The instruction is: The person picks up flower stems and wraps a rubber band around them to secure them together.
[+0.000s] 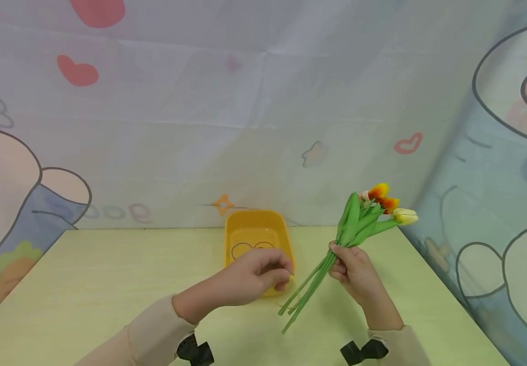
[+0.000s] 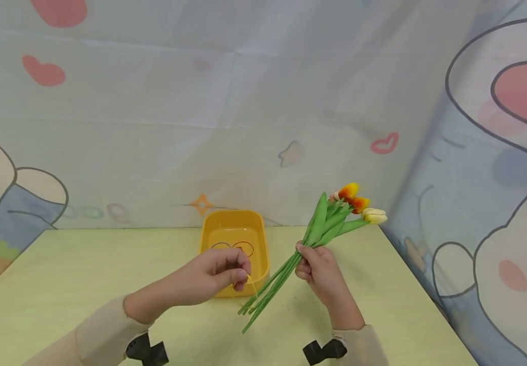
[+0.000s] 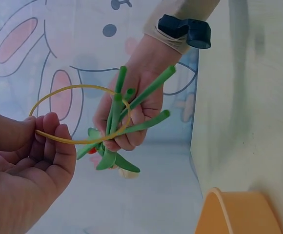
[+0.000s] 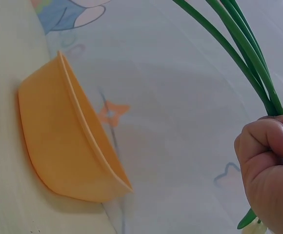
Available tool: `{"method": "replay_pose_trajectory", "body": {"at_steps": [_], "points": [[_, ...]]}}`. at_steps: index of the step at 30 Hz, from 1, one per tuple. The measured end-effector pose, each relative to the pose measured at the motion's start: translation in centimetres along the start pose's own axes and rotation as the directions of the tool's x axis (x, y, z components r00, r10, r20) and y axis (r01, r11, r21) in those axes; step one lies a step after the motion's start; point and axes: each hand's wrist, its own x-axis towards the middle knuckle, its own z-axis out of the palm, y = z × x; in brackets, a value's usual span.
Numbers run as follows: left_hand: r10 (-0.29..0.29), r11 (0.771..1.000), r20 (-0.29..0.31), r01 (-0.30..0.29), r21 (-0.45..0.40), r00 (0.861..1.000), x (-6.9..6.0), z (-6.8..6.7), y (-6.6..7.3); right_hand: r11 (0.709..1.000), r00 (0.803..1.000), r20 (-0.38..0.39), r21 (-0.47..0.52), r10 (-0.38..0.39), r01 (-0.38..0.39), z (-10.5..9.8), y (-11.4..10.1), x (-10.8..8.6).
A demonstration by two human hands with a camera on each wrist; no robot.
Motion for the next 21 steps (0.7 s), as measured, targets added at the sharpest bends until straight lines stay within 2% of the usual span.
{"method": "replay_pose_trajectory", "body": {"at_steps": [5, 14, 21], "points": [[0.046, 0.999, 0.008, -0.046, -0.017, 0.999, 0.4, -0.1, 0.1, 0.999, 0.999, 0.034, -0.012, 0.036, -0.036, 0.8, 0.7, 0.2], [0.033, 0.999, -0.023, -0.033, -0.006, 0.999, 0.7, -0.3, -0.1, 0.996, 0.989, 0.117, -0.004, 0.088, -0.089, 2.2, 1.7, 0.2], [0.029, 1.000, -0.033, -0.030, -0.010, 0.999, 1.0, -0.4, -0.8, 0.995, 0.975, 0.201, 0.012, 0.097, -0.102, 3.5, 2.3, -0.1]]}}
